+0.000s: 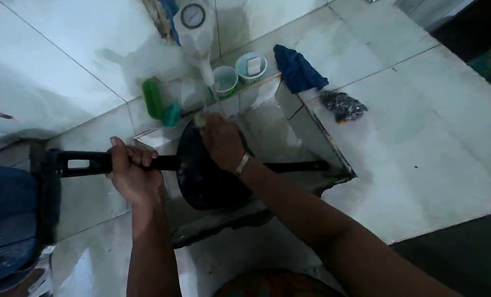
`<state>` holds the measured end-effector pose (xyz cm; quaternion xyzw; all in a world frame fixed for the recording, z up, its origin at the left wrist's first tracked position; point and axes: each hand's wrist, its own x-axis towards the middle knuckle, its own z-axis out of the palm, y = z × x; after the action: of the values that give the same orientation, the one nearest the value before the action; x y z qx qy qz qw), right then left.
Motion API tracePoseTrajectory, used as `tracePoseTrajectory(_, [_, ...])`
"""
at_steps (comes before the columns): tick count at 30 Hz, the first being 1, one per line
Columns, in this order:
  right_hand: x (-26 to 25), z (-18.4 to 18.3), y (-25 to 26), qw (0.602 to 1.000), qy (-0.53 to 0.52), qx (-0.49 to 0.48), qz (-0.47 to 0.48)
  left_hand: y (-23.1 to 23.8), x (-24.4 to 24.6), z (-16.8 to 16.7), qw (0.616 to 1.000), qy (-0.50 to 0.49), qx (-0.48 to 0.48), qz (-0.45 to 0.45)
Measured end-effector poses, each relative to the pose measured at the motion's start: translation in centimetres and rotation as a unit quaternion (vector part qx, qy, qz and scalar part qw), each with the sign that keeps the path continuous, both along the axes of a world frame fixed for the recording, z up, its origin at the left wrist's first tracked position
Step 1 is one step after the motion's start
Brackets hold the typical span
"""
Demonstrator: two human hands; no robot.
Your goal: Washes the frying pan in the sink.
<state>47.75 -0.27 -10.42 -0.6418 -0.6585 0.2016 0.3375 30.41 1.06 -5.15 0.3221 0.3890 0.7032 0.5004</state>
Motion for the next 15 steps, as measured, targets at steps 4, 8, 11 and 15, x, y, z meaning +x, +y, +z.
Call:
tracePoseTrajectory(4, [-0.9,0.2,0.0,0.996,-0.027,0.051,0.069,0.2,0.3,0.3,1.0,0.004,0.004,-0.009])
tracePoseTrajectory(8, [3.9,0.0,4.5,0.977,0.015,-0.211,0.025,0.0,-0.5,0.1,0.999,-0.026,-0.014,0.018])
tracePoseTrajectory(11, [1.3,-0.6,1.3,0.992,0.076,-0.105,0.002,-0.1,-0.4,0.2,0.996,-0.052,-0.049,0.062])
tracePoseTrajectory(15, [-3.8,-3.1,-8.5,0.986,0.083,0.106,0.096,-1.3,-0.6,0.3,0.992,-0.08,-0.05,0.083])
